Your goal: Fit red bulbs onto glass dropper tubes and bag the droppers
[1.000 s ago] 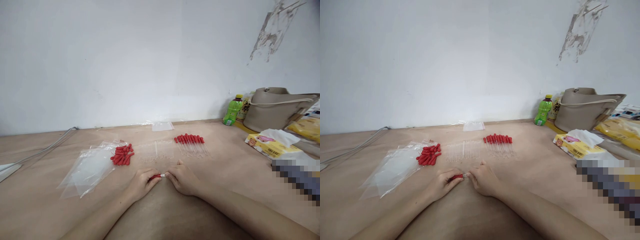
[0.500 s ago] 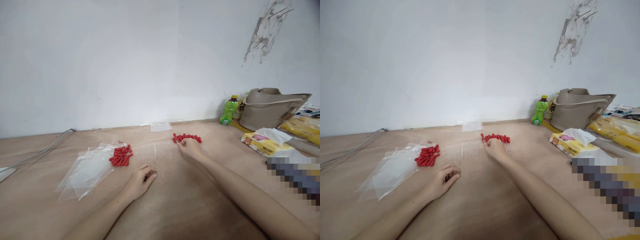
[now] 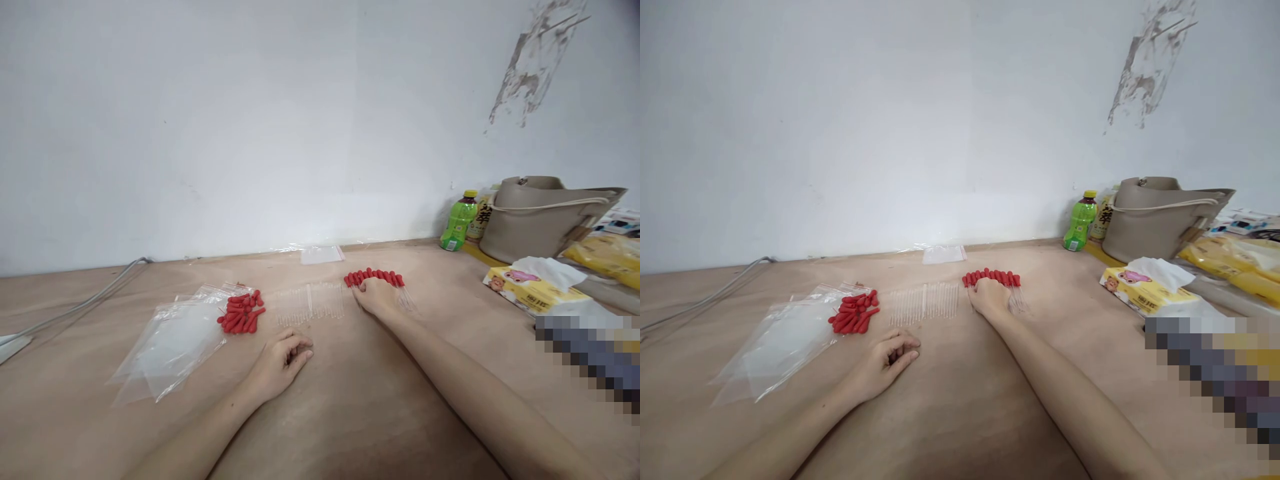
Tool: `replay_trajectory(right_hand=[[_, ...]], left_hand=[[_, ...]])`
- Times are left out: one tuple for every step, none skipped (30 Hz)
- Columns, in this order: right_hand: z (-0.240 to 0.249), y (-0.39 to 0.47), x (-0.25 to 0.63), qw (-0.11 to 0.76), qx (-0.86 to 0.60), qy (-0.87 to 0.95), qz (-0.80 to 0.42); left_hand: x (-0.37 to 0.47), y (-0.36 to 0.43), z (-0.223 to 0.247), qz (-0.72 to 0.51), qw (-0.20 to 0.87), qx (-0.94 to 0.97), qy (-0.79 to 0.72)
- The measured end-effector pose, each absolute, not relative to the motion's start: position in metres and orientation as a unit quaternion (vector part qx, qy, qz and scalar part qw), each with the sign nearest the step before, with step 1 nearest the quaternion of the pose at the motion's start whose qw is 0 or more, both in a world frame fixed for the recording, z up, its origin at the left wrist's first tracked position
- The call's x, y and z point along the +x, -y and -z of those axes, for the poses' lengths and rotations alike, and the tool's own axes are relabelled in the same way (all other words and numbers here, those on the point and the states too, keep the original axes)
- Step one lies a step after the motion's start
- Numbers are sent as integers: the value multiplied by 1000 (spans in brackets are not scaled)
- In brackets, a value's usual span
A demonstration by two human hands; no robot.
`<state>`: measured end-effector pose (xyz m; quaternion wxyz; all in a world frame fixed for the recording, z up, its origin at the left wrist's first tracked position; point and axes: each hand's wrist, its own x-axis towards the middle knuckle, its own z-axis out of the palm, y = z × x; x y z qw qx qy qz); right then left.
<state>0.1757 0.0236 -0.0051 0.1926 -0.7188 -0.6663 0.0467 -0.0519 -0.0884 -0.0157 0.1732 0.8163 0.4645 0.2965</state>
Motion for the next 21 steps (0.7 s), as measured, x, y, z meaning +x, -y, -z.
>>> replay_trajectory(right_hand=[[5, -23, 176, 192, -719, 666, -47], [5, -22, 176, 192, -719, 666, -47], [5, -21, 175, 194, -719, 666, -46], [4, -20, 174, 196, -718, 667, -44], [3, -18, 172, 200, -714, 670, -42], [3, -17, 170, 201, -710, 674, -40], [2, -15, 167, 196, -706, 679, -38], [1, -14, 164, 186, -705, 684, -38], [0, -14, 160, 173, -705, 687, -40], [-1, -14, 157, 158, -707, 688, -42], [-2, -14, 153, 145, -710, 688, -45], [-3, -15, 150, 136, -712, 687, -47], [-4, -17, 147, 131, -714, 686, -49], [-4, -19, 144, 127, -714, 687, -51], [-5, -21, 142, 123, -714, 688, -53], [-6, -23, 140, 118, -713, 689, -55], [-7, -25, 138, 113, -712, 691, -57], [-7, -27, 136, 109, -710, 693, -58], [-8, -28, 135, 106, -708, 696, -59], [-9, -28, 133, 104, -705, 699, -59], [-10, -27, 132, 103, -701, 703, -57]], left_hand=[[-52, 89, 15, -297, 175, 817, -463], [-52, 89, 15, -297, 176, 817, -462], [-51, 89, 14, -297, 176, 817, -463], [-51, 89, 14, -296, 175, 816, -464], [-51, 89, 14, -296, 175, 816, -465], [-51, 89, 14, -295, 175, 816, -466], [-51, 89, 14, -296, 174, 816, -465], [-51, 89, 15, -297, 173, 817, -463], [-52, 89, 15, -298, 173, 818, -461], [-52, 89, 15, -298, 173, 819, -460], [-52, 89, 15, -299, 172, 819, -459], [-52, 89, 15, -299, 171, 819, -458], [-52, 89, 15, -297, 171, 819, -459], [-52, 89, 14, -296, 172, 819, -461], [-52, 89, 14, -294, 172, 818, -462], [-52, 89, 14, -293, 173, 818, -463], [-52, 89, 13, -291, 174, 819, -463], [-52, 89, 13, -290, 173, 819, -463], [-52, 89, 13, -290, 172, 820, -462], [-52, 88, 13, -290, 170, 821, -461], [-51, 89, 12, -290, 170, 821, -461]])
